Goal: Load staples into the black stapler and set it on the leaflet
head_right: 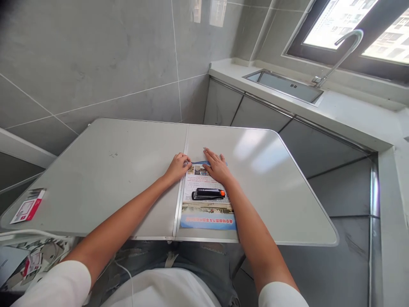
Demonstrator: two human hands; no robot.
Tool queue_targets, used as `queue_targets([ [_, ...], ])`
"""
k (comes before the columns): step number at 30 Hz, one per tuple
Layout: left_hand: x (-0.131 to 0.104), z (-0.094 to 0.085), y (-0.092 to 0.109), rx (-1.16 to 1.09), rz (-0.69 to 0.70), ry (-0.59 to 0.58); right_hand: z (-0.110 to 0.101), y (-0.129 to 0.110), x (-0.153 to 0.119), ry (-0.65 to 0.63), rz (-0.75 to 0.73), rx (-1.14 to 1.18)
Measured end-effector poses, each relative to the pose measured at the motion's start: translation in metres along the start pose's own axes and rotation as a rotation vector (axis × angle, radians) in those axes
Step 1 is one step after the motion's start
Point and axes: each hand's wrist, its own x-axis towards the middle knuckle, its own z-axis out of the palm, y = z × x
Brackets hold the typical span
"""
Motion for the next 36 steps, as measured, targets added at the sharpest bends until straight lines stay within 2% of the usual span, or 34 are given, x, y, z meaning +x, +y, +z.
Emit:
queue_targets([
  [3, -0.009, -0.003, 0.019, -0.033, -0.024, -0.006, 0.000, 0.000, -0.002, 0.061, 0.008, 0.010],
  [7, -0.021, -0.008, 0.042, 0.054, -0.089, 0.014, 0.001, 0.002, -0.003, 0.141, 0.036, 0.065],
  [12, -0.026, -0.011, 0.050, 0.121, -0.161, 0.075, 0.003, -0.004, 0.003, 0.084, -0.034, 0.134],
  [16, -0.038, -0.015, 0.036, 0.161, -0.243, 0.100, 0.006, -0.023, 0.011, -0.009, -0.098, 0.098],
  [22, -0.062, -0.028, -0.003, 0.194, -0.378, 0.089, 0.015, -0.064, 0.036, -0.052, -0.127, 0.028],
  [28, -0.076, -0.049, -0.045, 0.273, -0.455, 0.098, 0.037, -0.104, 0.066, -0.099, -0.184, -0.022],
  [32, -0.081, -0.058, -0.060, 0.325, -0.473, 0.111, 0.050, -0.129, 0.079, -0.133, -0.164, -0.051],
  [34, -0.081, -0.060, -0.065, 0.350, -0.479, 0.126, 0.051, -0.137, 0.082, -0.118, -0.172, -0.055],
  [36, -0.081, -0.061, -0.068, 0.360, -0.475, 0.131, 0.047, -0.137, 0.082, -0.047, -0.184, -0.028],
])
